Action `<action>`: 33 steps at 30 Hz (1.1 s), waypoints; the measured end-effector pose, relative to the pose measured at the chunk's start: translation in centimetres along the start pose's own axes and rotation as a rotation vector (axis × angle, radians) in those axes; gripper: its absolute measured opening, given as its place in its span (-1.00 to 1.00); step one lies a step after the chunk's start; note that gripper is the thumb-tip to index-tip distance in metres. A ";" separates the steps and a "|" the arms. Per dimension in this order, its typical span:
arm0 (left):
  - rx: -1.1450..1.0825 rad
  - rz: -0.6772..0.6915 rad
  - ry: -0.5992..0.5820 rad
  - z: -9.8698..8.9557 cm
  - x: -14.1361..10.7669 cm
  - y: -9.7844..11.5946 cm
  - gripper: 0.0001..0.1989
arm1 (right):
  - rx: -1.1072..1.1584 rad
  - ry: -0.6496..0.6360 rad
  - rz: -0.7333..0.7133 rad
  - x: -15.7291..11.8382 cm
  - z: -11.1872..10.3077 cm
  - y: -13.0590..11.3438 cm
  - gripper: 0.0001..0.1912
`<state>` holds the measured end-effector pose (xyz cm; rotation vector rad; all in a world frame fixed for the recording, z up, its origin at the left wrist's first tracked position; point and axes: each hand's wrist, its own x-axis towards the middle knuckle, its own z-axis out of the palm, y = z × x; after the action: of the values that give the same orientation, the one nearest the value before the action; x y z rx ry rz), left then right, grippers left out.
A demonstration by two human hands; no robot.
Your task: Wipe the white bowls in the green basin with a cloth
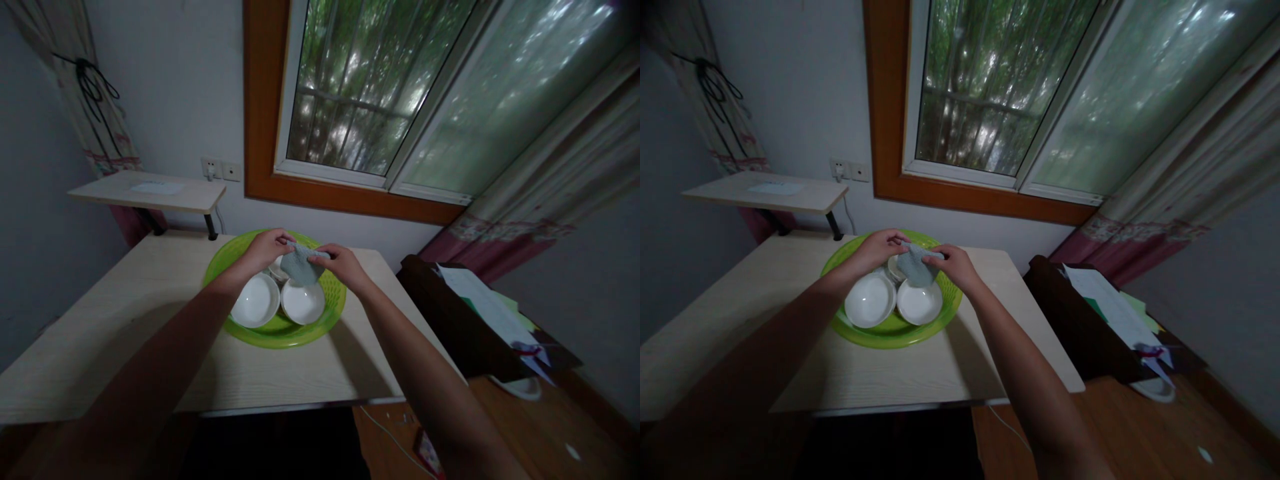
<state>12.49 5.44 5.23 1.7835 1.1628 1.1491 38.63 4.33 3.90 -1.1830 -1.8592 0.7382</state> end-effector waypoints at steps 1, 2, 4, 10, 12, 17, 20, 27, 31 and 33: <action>0.003 -0.003 -0.009 0.2 0.1 0.1 -0.81 | -0.056 0.026 -0.043 0.0 -0.3 -0.1 -0.62; -0.002 -0.014 -0.015 0.4 0.2 0.2 -0.79 | -0.102 0.056 -0.092 -0.1 -0.6 -0.2 -0.63; -0.018 -0.032 -0.007 0.9 0.4 0.3 -0.73 | -0.148 0.102 -0.176 -0.2 -1.1 -0.3 -0.62; -0.027 -0.068 0.059 0.5 -0.4 0.0 -0.76 | -0.148 0.197 0.019 -0.1 -3.6 -0.1 -0.62; 0.018 -0.079 0.082 -0.5 -0.9 -0.3 -0.83 | -0.236 0.360 0.059 0.2 -4.9 0.2 -0.66; 0.308 -0.082 0.177 -4.1 -2.3 -1.6 -0.78 | -0.430 0.545 -0.141 1.0 -7.3 1.8 -0.80; 0.500 -0.056 0.253 -6.2 -3.4 -2.6 -0.73 | -0.438 0.397 -0.171 0.7 -6.8 3.4 -0.80; 0.535 -0.193 0.357 -9.0 -6.1 -6.3 -0.55 | -0.291 -0.019 -0.148 -2.3 -3.4 6.5 -0.53; 0.188 -0.415 0.329 -8.9 -7.3 -7.8 -0.30 | -0.183 0.138 -0.003 -3.3 -2.9 7.3 -0.37; 0.033 -0.509 0.303 -8.7 -7.7 -8.1 -0.23 | -0.130 0.174 0.122 -3.3 -2.5 7.5 -0.26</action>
<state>0.38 1.84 -1.07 1.2466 1.6999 1.1081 45.02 4.35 -1.78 -1.4082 -1.7227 0.5675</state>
